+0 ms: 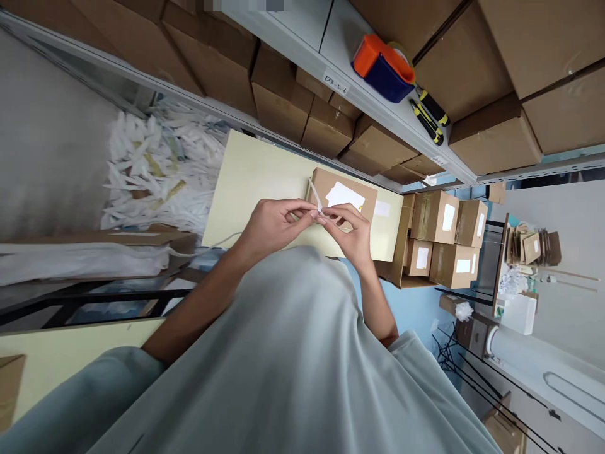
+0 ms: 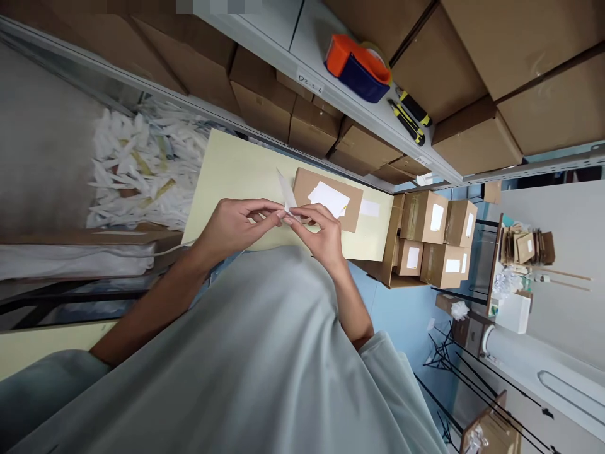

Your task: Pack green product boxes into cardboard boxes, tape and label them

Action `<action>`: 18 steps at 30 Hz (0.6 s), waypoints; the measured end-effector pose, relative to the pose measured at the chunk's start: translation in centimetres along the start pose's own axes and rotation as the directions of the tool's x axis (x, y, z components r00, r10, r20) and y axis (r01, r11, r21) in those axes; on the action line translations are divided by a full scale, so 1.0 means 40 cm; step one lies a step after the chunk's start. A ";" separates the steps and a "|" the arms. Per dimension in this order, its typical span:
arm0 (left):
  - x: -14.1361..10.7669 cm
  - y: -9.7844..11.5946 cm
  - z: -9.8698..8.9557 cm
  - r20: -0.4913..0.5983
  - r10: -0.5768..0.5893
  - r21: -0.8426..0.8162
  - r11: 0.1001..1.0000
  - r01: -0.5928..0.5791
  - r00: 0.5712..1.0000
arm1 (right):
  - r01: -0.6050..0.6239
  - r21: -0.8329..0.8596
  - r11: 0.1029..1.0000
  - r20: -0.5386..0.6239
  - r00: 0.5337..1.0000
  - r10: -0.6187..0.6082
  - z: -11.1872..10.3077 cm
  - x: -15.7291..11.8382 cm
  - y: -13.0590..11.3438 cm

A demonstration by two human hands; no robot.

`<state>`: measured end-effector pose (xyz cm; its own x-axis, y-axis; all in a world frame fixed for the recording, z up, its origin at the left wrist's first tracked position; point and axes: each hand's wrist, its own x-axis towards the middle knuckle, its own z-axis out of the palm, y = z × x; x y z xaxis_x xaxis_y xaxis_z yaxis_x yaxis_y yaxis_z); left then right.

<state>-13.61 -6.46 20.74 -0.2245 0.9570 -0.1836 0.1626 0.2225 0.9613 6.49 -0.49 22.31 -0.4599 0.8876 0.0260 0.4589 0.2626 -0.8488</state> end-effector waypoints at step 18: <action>0.078 -0.122 -0.131 0.008 0.000 -0.145 0.989 0.002 1.000 | -0.114 0.032 0.993 -0.007 0.993 0.114 0.115 0.076 -0.080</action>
<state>-20.14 -5.52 16.54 -0.2173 0.9583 -0.1856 0.0210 0.1947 0.9806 0.13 -0.36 22.66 -0.3992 0.9144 -0.0673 0.4835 0.1475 -0.8628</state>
